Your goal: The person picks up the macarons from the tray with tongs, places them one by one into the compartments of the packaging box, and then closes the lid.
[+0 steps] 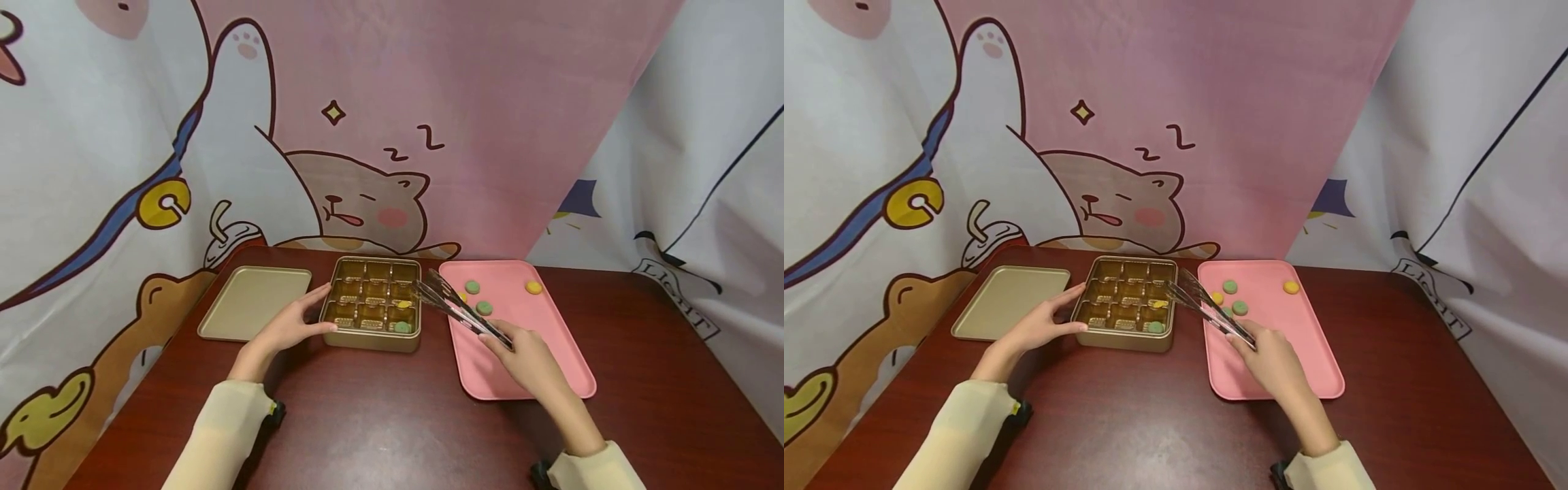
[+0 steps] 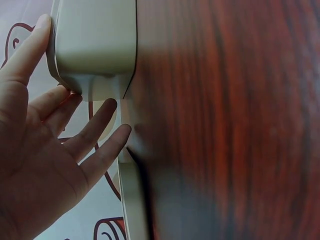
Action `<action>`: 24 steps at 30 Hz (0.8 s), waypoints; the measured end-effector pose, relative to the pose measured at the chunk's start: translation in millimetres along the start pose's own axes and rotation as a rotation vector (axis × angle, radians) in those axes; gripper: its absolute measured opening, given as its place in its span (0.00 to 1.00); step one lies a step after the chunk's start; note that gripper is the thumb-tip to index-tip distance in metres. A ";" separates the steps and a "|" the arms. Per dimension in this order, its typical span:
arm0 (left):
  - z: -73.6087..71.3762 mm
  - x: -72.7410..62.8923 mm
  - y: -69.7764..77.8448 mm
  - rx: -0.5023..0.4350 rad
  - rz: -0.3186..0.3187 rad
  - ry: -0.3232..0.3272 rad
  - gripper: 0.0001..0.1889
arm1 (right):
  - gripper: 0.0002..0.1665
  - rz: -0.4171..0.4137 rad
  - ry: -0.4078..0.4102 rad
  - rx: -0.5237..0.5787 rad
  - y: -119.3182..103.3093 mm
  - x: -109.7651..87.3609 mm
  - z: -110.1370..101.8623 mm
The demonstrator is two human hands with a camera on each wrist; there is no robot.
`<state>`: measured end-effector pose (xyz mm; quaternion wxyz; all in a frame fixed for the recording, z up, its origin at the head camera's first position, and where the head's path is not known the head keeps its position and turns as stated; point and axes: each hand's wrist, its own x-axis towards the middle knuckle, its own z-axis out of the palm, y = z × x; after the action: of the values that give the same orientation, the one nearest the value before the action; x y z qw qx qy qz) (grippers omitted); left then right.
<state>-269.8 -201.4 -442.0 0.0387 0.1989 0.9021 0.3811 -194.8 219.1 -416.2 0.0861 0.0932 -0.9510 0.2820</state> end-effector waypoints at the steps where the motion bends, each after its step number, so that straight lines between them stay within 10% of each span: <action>1: 0.0 0.2 0.0 0.001 0.002 -0.001 0.46 | 0.24 0.008 0.002 0.000 1.4 -0.6 -1.7; 24: 1.3 1.2 -1.3 -0.032 -0.002 -0.008 0.47 | 0.26 0.170 0.025 -0.036 51.2 -25.0 -35.1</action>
<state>-271.0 -200.9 -443.7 0.0459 0.1991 0.8958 0.3946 -178.3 283.9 -419.3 0.0754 0.0072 -0.9593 0.2721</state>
